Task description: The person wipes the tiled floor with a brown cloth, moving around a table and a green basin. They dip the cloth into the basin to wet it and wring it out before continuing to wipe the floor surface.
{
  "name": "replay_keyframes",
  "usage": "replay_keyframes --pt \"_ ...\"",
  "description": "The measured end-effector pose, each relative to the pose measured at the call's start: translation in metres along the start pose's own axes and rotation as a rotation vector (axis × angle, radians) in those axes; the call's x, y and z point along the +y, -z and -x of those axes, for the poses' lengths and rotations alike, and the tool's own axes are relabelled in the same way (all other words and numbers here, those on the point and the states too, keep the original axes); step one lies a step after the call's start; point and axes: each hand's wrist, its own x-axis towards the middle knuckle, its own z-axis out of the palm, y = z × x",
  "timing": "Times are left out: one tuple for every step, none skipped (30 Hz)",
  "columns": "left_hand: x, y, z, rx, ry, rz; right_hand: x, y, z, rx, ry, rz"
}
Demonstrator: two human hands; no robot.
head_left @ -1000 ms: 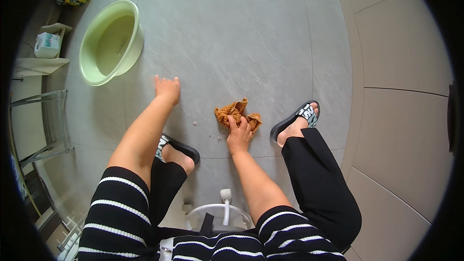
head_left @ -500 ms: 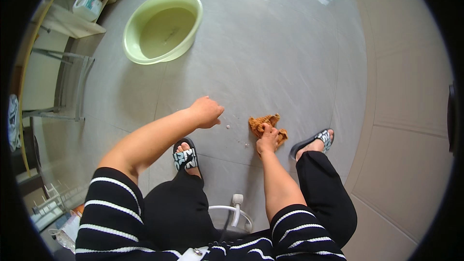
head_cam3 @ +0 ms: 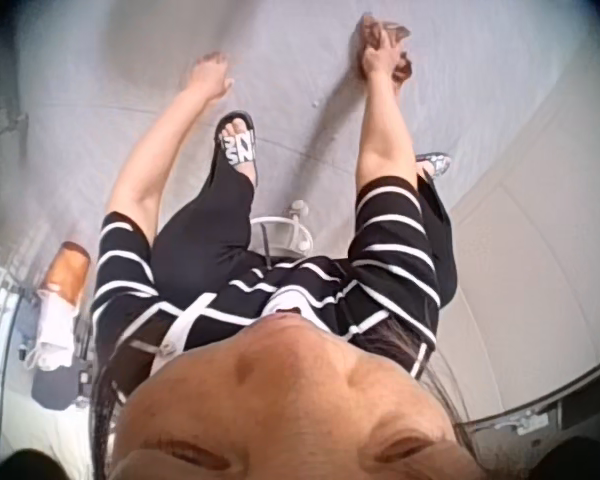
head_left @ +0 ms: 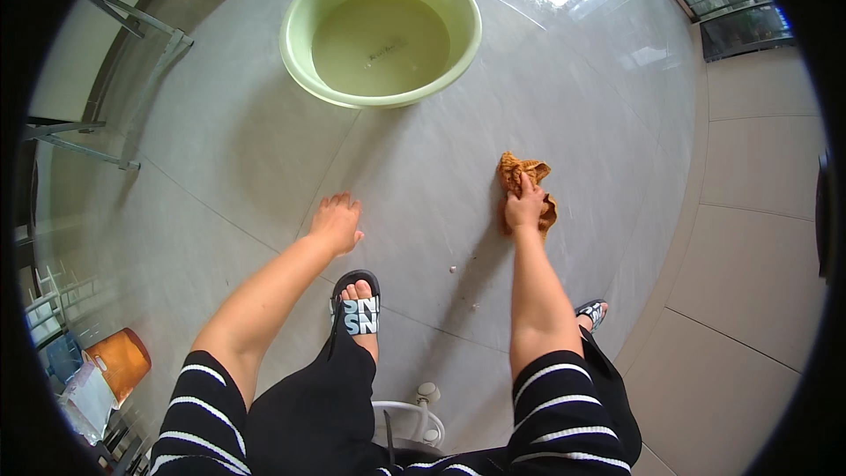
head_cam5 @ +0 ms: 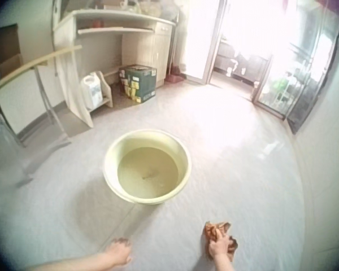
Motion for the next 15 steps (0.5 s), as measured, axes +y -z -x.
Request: replay_keyframes --pt "-0.004 -0.004 0.000 -0.002 0.024 -0.012 -0.016 -0.020 0.010 0.049 -0.059 0.040" --pt "-0.006 -0.004 0.001 -0.022 0.048 -0.014 -0.030 -0.035 0.029 0.029 0.012 0.088" --pt "-0.004 -0.002 0.001 -0.040 0.072 -0.013 -0.038 -0.045 0.056 0.010 0.085 0.136" --pt "0.001 -0.002 0.000 -0.057 0.090 -0.007 -0.040 -0.052 0.084 -0.033 0.167 0.134" --pt "0.004 -0.003 -0.002 -0.067 0.106 -0.018 -0.039 -0.055 0.114 -0.074 0.251 0.131" --pt "0.006 -0.006 -0.003 -0.077 0.125 -0.030 -0.035 -0.056 0.145 -0.122 0.317 0.113" --pt "0.009 -0.008 -0.005 -0.084 0.140 -0.041 -0.027 -0.054 0.174 -0.166 0.382 0.098" --pt "0.011 -0.008 -0.007 -0.116 0.149 -0.039 -0.021 -0.049 0.202 -0.210 0.396 0.082" --pt "0.012 -0.007 -0.009 -0.146 0.160 -0.039 -0.015 -0.044 0.225 -0.252 0.411 0.065" --pt "0.013 -0.006 -0.011 -0.174 0.171 -0.037 -0.008 -0.040 0.241 -0.286 0.393 0.062" --pt "0.014 -0.007 -0.012 -0.159 0.159 -0.046 -0.005 -0.037 0.250 -0.320 0.376 0.059" --pt "0.015 -0.009 -0.009 -0.145 0.149 -0.055 -0.002 -0.036 0.250 -0.327 0.360 -0.009" --pt "0.016 -0.011 -0.009 -0.127 0.136 -0.065 0.002 -0.033 0.243 -0.330 0.345 -0.075" --pt "0.016 -0.012 -0.009 -0.151 0.122 -0.057 -0.001 -0.026 0.230 -0.312 0.364 -0.151" --pt "0.016 -0.018 -0.013 -0.147 0.119 -0.087 -0.006 -0.021 0.216 -0.196 0.423 -0.197"
